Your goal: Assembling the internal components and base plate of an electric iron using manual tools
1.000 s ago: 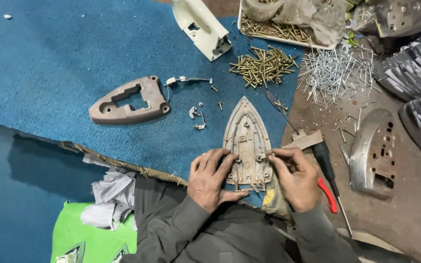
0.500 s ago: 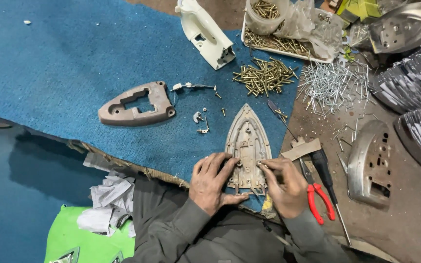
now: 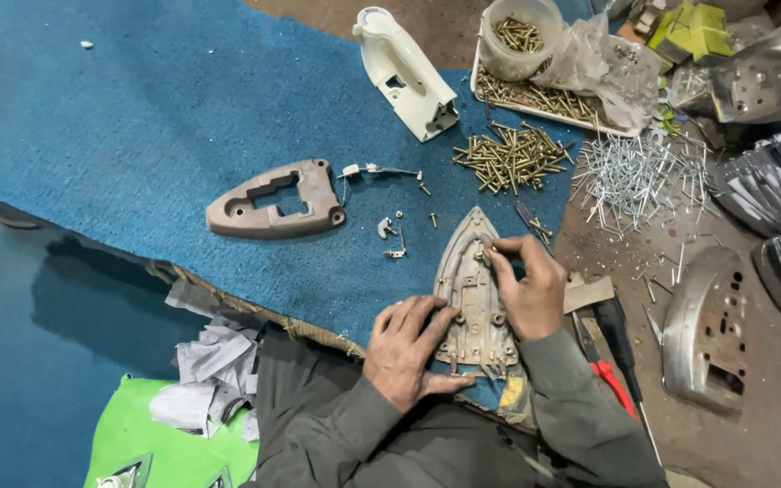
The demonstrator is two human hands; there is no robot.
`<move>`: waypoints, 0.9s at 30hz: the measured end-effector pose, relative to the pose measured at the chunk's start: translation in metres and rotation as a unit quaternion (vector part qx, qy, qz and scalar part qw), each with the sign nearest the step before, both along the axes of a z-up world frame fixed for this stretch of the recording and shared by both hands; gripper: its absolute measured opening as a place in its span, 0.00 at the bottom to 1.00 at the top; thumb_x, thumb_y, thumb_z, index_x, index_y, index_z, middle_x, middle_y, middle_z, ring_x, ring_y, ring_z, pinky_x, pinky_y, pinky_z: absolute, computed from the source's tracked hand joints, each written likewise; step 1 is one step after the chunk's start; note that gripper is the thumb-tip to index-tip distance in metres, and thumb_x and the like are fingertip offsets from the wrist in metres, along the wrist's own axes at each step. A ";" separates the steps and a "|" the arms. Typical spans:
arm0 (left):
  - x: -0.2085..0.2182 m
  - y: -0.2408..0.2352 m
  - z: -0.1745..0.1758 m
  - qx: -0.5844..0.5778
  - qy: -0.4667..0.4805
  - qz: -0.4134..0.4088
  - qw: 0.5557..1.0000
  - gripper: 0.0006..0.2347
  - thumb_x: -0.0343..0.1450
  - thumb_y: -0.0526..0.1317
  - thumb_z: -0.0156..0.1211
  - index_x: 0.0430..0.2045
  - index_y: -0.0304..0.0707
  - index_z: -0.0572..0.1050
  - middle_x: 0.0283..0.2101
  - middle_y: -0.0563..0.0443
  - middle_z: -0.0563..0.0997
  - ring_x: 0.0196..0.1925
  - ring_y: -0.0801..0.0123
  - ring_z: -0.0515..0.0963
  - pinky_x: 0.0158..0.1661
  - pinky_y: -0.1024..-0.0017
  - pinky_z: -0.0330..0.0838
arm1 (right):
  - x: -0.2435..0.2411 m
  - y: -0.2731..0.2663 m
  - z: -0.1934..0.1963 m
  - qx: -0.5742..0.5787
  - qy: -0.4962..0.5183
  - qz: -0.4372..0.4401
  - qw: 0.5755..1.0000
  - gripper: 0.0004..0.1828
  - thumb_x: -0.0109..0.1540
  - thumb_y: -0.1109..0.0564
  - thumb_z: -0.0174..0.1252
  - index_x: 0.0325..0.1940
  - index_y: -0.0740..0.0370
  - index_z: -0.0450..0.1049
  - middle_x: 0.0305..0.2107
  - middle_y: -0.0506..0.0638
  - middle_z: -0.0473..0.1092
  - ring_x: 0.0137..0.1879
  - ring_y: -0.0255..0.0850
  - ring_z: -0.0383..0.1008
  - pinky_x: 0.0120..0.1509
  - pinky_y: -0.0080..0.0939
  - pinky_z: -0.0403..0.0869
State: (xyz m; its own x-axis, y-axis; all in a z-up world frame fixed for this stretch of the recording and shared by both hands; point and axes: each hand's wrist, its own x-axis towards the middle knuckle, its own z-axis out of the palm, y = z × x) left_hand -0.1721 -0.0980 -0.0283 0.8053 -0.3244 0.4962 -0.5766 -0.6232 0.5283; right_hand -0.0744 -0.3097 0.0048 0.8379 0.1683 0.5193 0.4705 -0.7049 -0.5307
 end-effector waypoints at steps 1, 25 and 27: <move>0.000 0.000 0.004 -0.009 0.003 -0.008 1.000 0.36 0.71 0.69 0.49 0.67 0.43 0.65 0.64 0.41 0.70 0.67 0.45 0.70 0.60 0.41 0.64 | 0.000 -0.005 -0.008 -0.063 -0.031 0.013 0.997 0.07 0.65 0.64 0.64 0.44 0.69 0.73 0.37 0.59 0.76 0.40 0.48 0.79 0.43 0.46 0.83; 0.005 -0.009 -0.005 -0.047 -0.029 0.020 0.998 0.39 0.57 0.76 0.55 0.57 0.53 0.76 0.55 0.54 0.77 0.61 0.58 0.72 0.59 0.53 0.57 | -0.038 0.017 0.073 0.135 -0.019 0.012 0.991 0.08 0.59 0.67 0.72 0.35 0.65 0.78 0.30 0.56 0.79 0.37 0.49 0.83 0.44 0.41 0.78; 0.005 -0.009 -0.005 -0.047 -0.034 0.020 0.998 0.38 0.59 0.76 0.53 0.56 0.54 0.75 0.56 0.55 0.77 0.61 0.60 0.72 0.59 0.55 0.57 | -0.053 0.015 0.048 0.142 0.020 0.014 0.990 0.08 0.56 0.67 0.73 0.33 0.64 0.79 0.27 0.56 0.80 0.36 0.51 0.83 0.40 0.42 0.78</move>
